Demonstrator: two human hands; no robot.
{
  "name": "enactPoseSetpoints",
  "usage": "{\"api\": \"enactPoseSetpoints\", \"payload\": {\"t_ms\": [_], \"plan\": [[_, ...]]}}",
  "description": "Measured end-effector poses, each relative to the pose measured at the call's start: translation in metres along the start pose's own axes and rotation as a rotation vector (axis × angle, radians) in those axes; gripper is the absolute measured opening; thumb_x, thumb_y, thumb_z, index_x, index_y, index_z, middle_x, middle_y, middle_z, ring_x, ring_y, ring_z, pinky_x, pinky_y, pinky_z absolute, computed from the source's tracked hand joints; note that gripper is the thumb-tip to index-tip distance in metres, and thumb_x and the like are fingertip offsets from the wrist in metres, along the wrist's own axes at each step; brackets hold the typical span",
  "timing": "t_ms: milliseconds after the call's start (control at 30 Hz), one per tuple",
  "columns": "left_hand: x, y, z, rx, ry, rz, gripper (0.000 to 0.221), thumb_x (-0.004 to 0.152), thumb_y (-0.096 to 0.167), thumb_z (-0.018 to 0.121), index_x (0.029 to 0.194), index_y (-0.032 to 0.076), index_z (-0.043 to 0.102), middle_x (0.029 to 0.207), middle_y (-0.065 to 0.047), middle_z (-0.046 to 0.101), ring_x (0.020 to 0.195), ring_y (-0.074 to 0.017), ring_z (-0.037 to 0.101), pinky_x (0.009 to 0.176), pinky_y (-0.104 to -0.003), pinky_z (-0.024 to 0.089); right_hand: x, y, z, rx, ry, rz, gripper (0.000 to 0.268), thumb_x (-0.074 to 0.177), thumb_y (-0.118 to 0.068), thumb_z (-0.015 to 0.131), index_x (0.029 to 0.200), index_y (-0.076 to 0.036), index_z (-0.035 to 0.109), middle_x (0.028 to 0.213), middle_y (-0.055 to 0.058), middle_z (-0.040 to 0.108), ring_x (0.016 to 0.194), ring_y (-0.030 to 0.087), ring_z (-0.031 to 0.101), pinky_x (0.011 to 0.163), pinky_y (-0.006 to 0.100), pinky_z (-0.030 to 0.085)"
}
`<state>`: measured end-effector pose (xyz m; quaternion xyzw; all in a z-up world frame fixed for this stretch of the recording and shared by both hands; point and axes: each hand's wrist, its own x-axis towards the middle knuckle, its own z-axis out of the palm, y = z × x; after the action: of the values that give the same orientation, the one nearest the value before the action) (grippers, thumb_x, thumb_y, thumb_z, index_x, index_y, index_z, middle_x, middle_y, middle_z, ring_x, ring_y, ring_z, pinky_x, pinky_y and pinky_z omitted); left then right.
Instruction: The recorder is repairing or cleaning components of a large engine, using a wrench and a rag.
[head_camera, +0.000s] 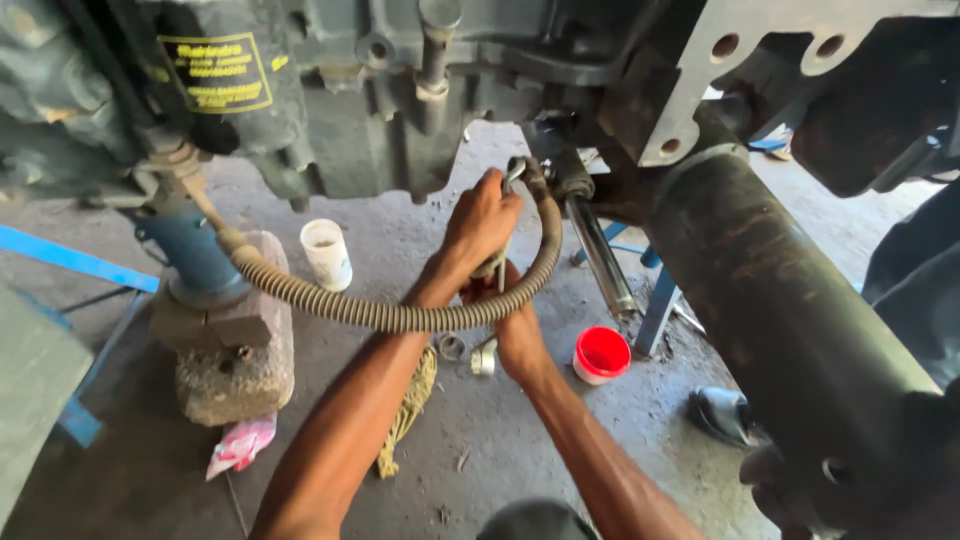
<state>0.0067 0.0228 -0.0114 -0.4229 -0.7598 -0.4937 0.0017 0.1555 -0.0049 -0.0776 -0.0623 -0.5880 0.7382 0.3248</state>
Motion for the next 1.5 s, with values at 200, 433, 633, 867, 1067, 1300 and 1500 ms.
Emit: {"api": "enactPoseSetpoints", "payload": {"t_ms": [200,433,633,867,1067,1300,1500], "plan": [[-0.011,0.013,-0.013,-0.035,-0.037,-0.035,0.031,0.090,0.028,0.057,0.110,0.005,0.055,0.081,-0.027,0.069,0.079,-0.0484,0.069,0.067,-0.055,0.053,0.001,0.008,-0.007,-0.104,-0.057,-0.094,0.033,0.095,-0.014,0.051,0.126,-0.001,0.053,0.107,0.007,0.064,0.098,0.017,0.061,0.086,0.032,0.051],[-0.008,-0.008,-0.004,-0.018,0.015,0.065,0.029,0.091,0.025,0.059,0.108,0.002,0.056,0.081,-0.028,0.069,0.079,-0.0500,0.068,0.066,-0.055,0.052,-0.001,0.007,0.001,-0.072,-0.014,-0.035,0.031,0.098,-0.016,0.050,0.125,-0.001,0.053,0.105,0.008,0.065,0.095,0.017,0.061,0.082,0.034,0.051],[-0.013,0.006,-0.023,-0.077,-0.047,0.029,0.032,0.089,0.031,0.061,0.102,0.002,0.057,0.077,-0.025,0.072,0.076,-0.0441,0.073,0.064,-0.050,0.055,0.000,0.017,-0.016,-0.262,-0.069,-0.040,0.036,0.094,-0.010,0.054,0.129,-0.001,0.052,0.099,0.005,0.062,0.081,0.013,0.054,0.068,0.029,0.045],[-0.004,-0.039,-0.044,-0.196,-0.027,0.149,0.050,0.105,0.045,0.049,0.091,0.001,0.067,0.064,-0.014,0.066,0.057,-0.0244,0.067,0.055,-0.038,0.051,-0.029,-0.024,0.009,-0.225,0.062,0.086,0.044,0.096,-0.008,0.044,0.140,-0.007,0.049,0.073,0.001,0.052,0.061,0.010,0.046,0.053,0.025,0.038],[0.000,-0.060,-0.022,-0.457,-0.066,0.016,0.057,0.105,0.049,0.045,0.085,0.001,0.067,0.062,-0.007,0.063,0.049,-0.0156,0.059,0.049,-0.032,0.045,-0.035,-0.006,0.012,-0.196,0.000,0.180,0.044,0.097,-0.011,0.045,0.141,-0.010,0.047,0.074,-0.001,0.050,0.062,0.009,0.046,0.053,0.026,0.038],[-0.002,-0.139,0.019,-0.282,-0.225,-0.291,0.055,0.101,0.051,0.049,0.087,0.003,0.072,0.064,-0.007,0.068,0.055,-0.0142,0.064,0.054,-0.032,0.051,-0.056,0.035,-0.041,-0.788,0.012,0.152,0.029,0.101,-0.029,0.057,0.119,-0.007,0.054,0.064,0.011,0.054,0.056,0.023,0.054,0.054,0.039,0.043],[0.015,-0.136,0.056,-0.934,-0.119,-0.373,0.026,0.098,0.021,0.053,0.110,0.001,0.066,0.101,-0.010,0.071,0.091,-0.0206,0.061,0.080,-0.033,0.048,-0.118,0.193,-0.166,-0.895,0.140,0.347,0.026,0.094,-0.032,0.062,0.105,-0.008,0.058,0.070,0.018,0.068,0.065,0.036,0.069,0.062,0.049,0.053]]}}
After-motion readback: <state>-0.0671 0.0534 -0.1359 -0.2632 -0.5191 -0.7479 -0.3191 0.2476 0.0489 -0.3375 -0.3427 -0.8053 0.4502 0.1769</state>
